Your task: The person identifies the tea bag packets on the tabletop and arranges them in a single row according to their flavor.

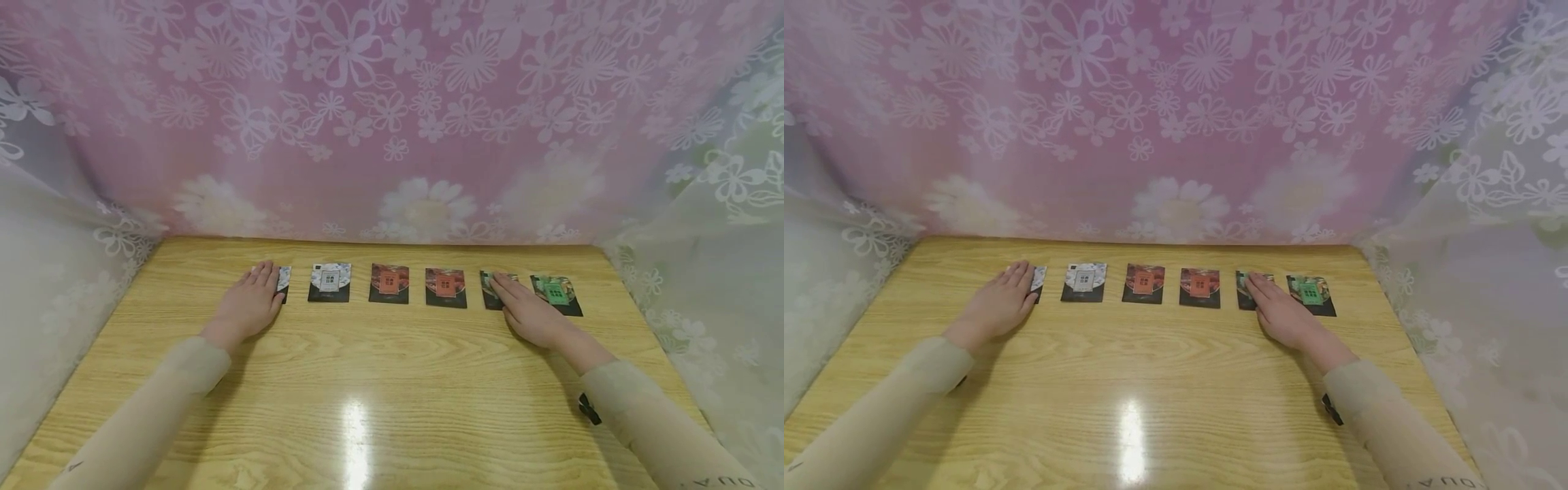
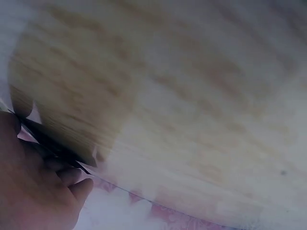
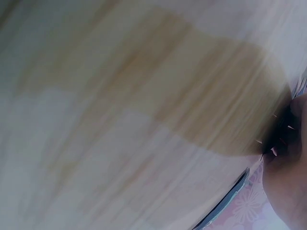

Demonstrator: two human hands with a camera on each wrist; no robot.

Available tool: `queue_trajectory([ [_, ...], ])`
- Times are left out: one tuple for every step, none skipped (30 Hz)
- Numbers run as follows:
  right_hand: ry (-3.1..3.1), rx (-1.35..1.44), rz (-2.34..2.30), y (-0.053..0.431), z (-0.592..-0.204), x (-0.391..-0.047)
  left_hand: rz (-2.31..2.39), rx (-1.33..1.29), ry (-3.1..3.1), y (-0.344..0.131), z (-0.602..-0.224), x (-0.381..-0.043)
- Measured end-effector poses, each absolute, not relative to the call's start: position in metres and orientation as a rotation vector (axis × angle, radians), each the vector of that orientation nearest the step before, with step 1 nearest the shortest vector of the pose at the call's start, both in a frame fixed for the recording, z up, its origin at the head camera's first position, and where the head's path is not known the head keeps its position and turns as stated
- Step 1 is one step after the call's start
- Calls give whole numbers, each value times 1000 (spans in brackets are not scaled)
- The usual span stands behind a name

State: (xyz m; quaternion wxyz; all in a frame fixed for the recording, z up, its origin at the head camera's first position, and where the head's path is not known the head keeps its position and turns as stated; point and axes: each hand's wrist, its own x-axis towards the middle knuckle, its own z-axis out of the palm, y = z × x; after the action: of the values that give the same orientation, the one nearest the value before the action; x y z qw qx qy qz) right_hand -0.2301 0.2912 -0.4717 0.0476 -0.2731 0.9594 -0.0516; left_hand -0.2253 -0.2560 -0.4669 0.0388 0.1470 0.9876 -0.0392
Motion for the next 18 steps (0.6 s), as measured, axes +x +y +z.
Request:
queue_trajectory([
  [2926, -835, -153, 291, -472, -230, -123, 447, 3029, -255, -467, -225],
  [2928, -836, -147, 291, -472, -230, -128, 447, 3028, -255, -467, -225],
  [2929, -839, -141, 290, -472, -230, -130, 448, 3027, -254, -466, -225],
  [2929, -842, -136, 290, -472, -229, -137, 448, 3025, -254, -466, -224],
  [2930, -846, -135, 290, -472, -229, -143, 451, 3023, -254, -466, -224],
  [2934, -849, -130, 290, -472, -228, -146, 452, 3024, -254, -466, -223],
  [2938, -855, -132, 290, -472, -228, -148, 455, 3024, -254, -466, -223],
  [2941, -860, -137, 289, -471, -228, -151, 456, 3025, -254, -466, -223],
  [2944, -868, -141, 289, -470, -228, -152, 458, 3027, -254, -466, -223],
  [2947, -874, -146, 289, -470, -228, -159, 459, 3028, -254, -466, -223],
  [2948, -873, -151, 289, -469, -228, -161, 460, 3031, -254, -467, -224],
  [2948, -870, -151, 289, -469, -228, -165, 460, 3035, -254, -467, -224],
  [2945, -864, -150, 289, -469, -228, -167, 462, 3037, -254, -467, -225],
  [2940, -855, -144, 290, -469, -228, -168, 462, 3037, -254, -467, -225],
  [2937, -847, -139, 290, -469, -228, -169, 462, 3036, -254, -468, -225],
  [2933, -835, -138, 291, -470, -228, -168, 463, 3035, -254, -468, -226],
  [2931, -826, -136, 291, -470, -228, -165, 460, 3031, -253, -467, -226],
  [2932, -824, -136, 292, -471, -229, -164, 459, 3027, -253, -467, -226],
])
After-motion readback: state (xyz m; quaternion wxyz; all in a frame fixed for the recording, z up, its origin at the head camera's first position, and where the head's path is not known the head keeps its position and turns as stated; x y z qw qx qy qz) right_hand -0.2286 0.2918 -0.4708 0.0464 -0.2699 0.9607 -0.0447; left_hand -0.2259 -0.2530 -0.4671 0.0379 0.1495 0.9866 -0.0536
